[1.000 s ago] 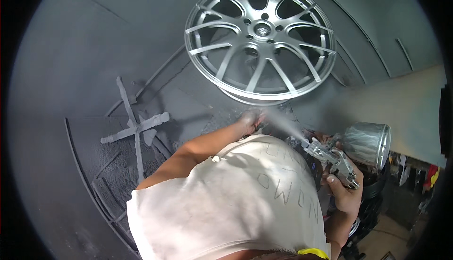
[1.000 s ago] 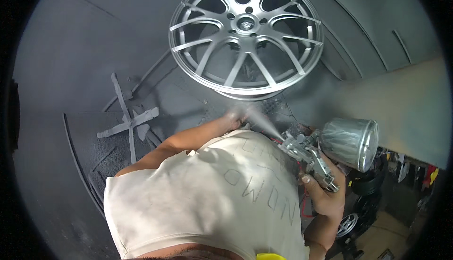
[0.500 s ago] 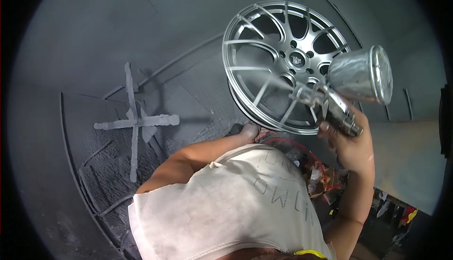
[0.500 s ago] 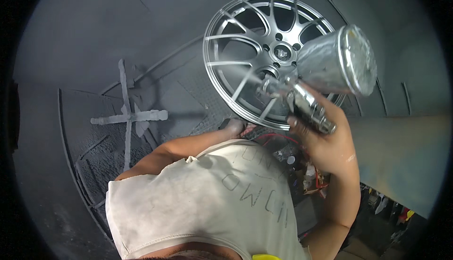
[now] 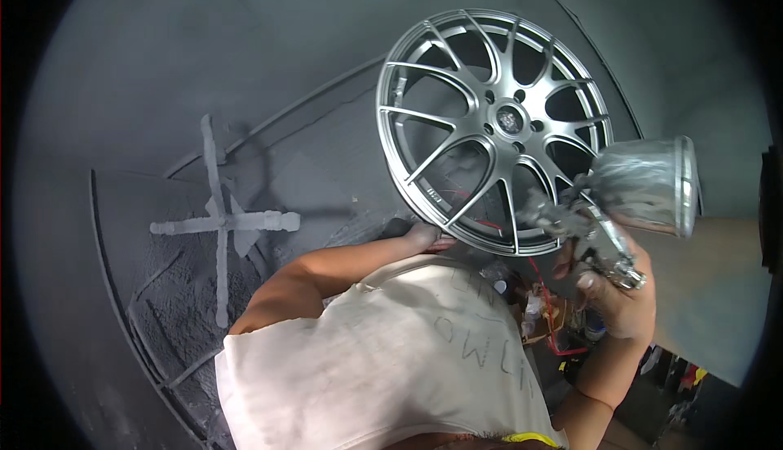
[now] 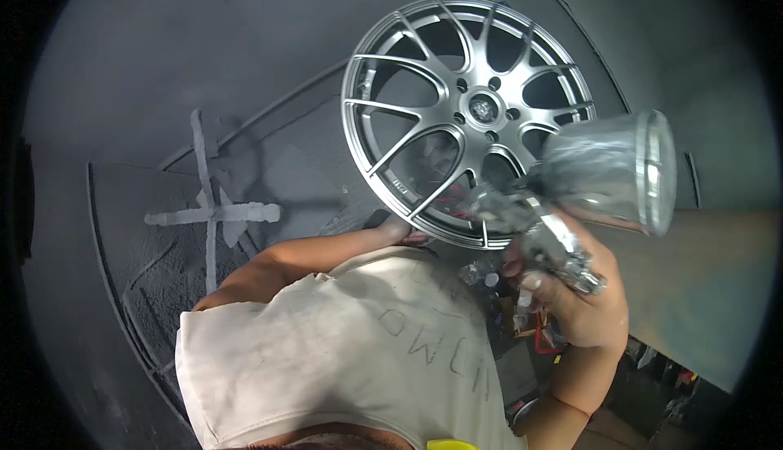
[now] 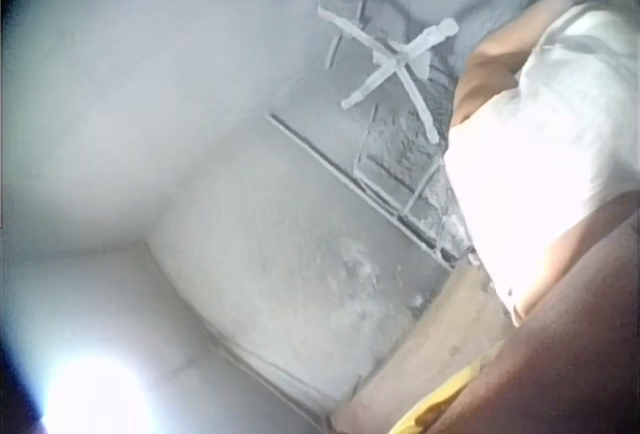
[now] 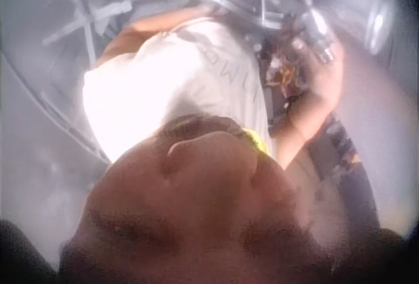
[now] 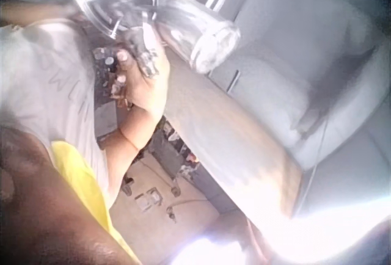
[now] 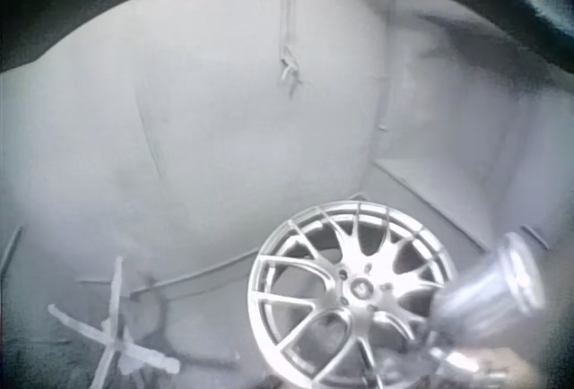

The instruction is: The person uses a spray gun to apply black paint to a car wheel mounted on a stand. After completing the black coat, the person switches to a silver paint and applies a second coat to the same wheel, covering the spokes and rim.

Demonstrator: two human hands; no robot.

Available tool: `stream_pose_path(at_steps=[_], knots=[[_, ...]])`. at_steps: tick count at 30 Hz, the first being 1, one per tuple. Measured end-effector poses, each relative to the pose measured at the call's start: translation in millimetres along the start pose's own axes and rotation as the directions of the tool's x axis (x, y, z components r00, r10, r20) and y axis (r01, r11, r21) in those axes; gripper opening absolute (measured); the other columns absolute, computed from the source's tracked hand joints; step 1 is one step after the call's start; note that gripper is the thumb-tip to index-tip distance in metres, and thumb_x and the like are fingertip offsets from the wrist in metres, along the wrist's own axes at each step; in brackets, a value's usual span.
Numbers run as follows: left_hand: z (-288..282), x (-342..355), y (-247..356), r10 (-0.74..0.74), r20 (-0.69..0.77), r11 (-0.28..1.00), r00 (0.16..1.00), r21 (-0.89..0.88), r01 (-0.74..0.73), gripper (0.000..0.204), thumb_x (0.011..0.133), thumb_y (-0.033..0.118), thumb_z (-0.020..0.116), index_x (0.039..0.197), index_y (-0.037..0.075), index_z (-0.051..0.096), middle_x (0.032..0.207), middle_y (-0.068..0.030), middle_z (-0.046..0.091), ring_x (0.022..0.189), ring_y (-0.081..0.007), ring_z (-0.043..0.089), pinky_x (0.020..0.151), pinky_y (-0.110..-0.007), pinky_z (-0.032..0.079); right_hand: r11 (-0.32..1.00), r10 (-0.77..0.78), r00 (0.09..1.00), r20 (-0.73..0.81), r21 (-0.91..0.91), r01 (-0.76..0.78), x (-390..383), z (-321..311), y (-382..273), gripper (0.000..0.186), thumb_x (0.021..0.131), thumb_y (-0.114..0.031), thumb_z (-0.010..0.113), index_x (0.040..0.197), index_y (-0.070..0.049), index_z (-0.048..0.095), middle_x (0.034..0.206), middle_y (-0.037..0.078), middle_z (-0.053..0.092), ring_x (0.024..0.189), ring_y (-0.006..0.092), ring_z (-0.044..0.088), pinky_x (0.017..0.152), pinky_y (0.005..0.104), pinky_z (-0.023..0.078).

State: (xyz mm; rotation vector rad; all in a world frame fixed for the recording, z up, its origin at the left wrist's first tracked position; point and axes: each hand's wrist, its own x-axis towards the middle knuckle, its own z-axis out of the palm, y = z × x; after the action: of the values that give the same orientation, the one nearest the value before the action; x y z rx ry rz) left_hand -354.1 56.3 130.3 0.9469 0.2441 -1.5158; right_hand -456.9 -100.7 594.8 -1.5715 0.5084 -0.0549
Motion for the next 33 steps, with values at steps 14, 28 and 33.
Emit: stream_pose_path(at_steps=[14, 28, 33], knots=[[17, -29, 1, -0.226, -0.053, 0.974, 0.973, -0.015, 0.225, 0.023, 0.084, -0.006, 0.041, 0.104, 0.004, 0.049, 0.098, -0.0085, 0.065, 0.080, -0.0173, 0.068, 0.069, -0.028, 0.056, 0.858, -0.284, 0.800, -0.528, -0.513, -0.035, 0, -98, -13, 0.021, 0.094, -0.019, 0.064, 0.104, -0.001, 0.063, 0.080, 0.001, 0.065, 0.068, 0.0063, 0.059, 0.050, 0.0210, 0.042], [-31, -26, -31, -0.188, -0.268, 0.906, 0.945, 0.325, 0.273, 0.019, 0.096, 0.002, 0.049, 0.113, 0.004, 0.056, 0.107, -0.0120, 0.068, 0.078, -0.0141, 0.065, 0.065, -0.025, 0.057, 0.943, 0.245, 0.830, -0.502, -0.075, -0.324, -183, -92, 33, 0.054, 0.080, -0.009, 0.074, 0.128, 0.003, 0.055, 0.086, 0.001, 0.065, 0.074, 0.0080, 0.061, 0.059, 0.0208, 0.047], [-50, -40, -26, -0.180, -0.260, 0.919, 0.949, 0.300, 0.256, 0.020, 0.094, -0.004, 0.051, 0.112, 0.001, 0.057, 0.106, -0.0132, 0.068, 0.074, -0.0135, 0.064, 0.059, -0.022, 0.055, 0.929, 0.367, 0.886, -0.283, 0.168, -0.331, -179, -65, 26, 0.071, 0.076, -0.020, 0.081, 0.134, 0.005, 0.050, 0.088, 0.007, 0.068, 0.071, 0.0115, 0.062, 0.056, 0.0210, 0.046]])
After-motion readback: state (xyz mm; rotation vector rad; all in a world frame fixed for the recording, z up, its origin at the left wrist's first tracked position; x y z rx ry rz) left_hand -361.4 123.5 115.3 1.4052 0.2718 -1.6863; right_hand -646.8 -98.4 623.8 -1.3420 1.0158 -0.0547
